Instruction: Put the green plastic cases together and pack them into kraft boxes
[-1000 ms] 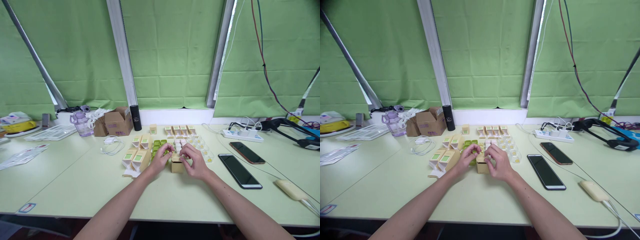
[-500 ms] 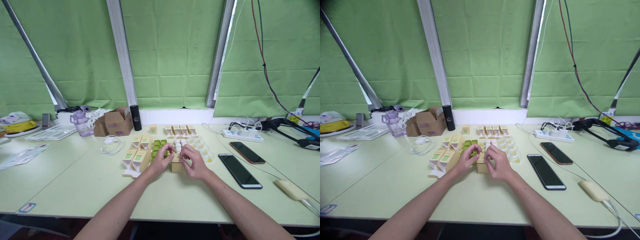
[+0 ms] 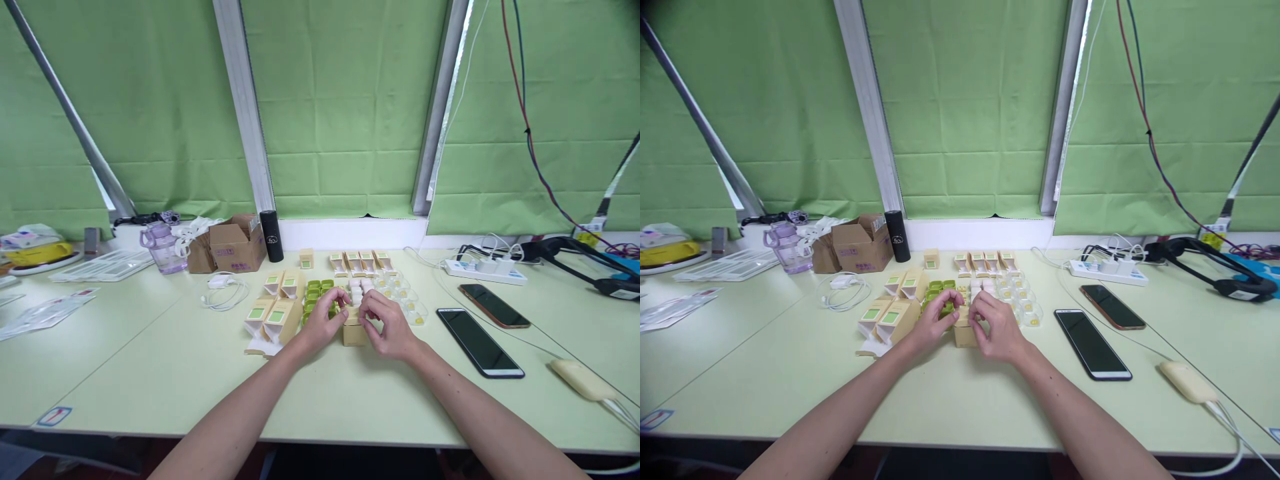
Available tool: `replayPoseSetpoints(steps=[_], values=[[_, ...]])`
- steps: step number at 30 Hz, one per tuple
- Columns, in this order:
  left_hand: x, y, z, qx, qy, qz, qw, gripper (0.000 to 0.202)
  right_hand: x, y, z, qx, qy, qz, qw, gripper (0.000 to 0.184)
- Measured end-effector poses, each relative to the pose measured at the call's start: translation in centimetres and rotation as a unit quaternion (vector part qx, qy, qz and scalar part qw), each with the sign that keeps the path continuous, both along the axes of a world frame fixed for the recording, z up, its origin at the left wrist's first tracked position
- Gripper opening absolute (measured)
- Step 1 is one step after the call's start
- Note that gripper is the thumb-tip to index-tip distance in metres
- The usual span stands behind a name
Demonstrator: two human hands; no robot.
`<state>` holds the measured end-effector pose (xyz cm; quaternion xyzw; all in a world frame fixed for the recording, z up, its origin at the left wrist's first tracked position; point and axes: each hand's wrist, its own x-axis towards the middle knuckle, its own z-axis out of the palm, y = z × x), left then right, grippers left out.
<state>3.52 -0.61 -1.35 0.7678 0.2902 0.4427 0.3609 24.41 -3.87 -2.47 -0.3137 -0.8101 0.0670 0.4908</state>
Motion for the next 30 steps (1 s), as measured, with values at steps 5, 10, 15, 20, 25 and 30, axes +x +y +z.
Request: replayPoseSetpoints(steps=[5, 10, 15, 20, 25, 30], values=[[-0.04, 0.07, -0.15, 0.007, 0.005, 0.003, 1.000, 0.015, 0.02, 0.07, -0.13, 0.006, -0.001, 0.006, 1.000, 0.021], [-0.08, -0.03, -0.13, 0.006, 0.019, 0.005, 1.000, 0.018, 0.02, 0.17, -0.31, 0.008, 0.020, 0.015, 1.000, 0.016], [-0.06, -0.18, -0.02, 0.008, 0.027, 0.003, 1.000, 0.017, 0.06, 0.37, -0.25, -0.003, 0.051, -0.028, 0.998, 0.006], [-0.05, -0.19, -0.11, 0.018, 0.033, 0.005, 0.999, 0.018, -0.07, 0.25, -0.03, -0.037, 0.008, -0.054, 0.998, 0.013], [-0.03, -0.12, -0.25, 0.033, 0.047, 0.005, 0.998, 0.023, -0.14, 0.08, 0.10, -0.059, -0.011, -0.060, 0.996, 0.025], [0.09, -0.29, -0.24, 0.049, 0.065, 0.007, 0.997, 0.029, -0.21, 0.03, 0.21, -0.079, -0.031, -0.055, 0.995, 0.031]])
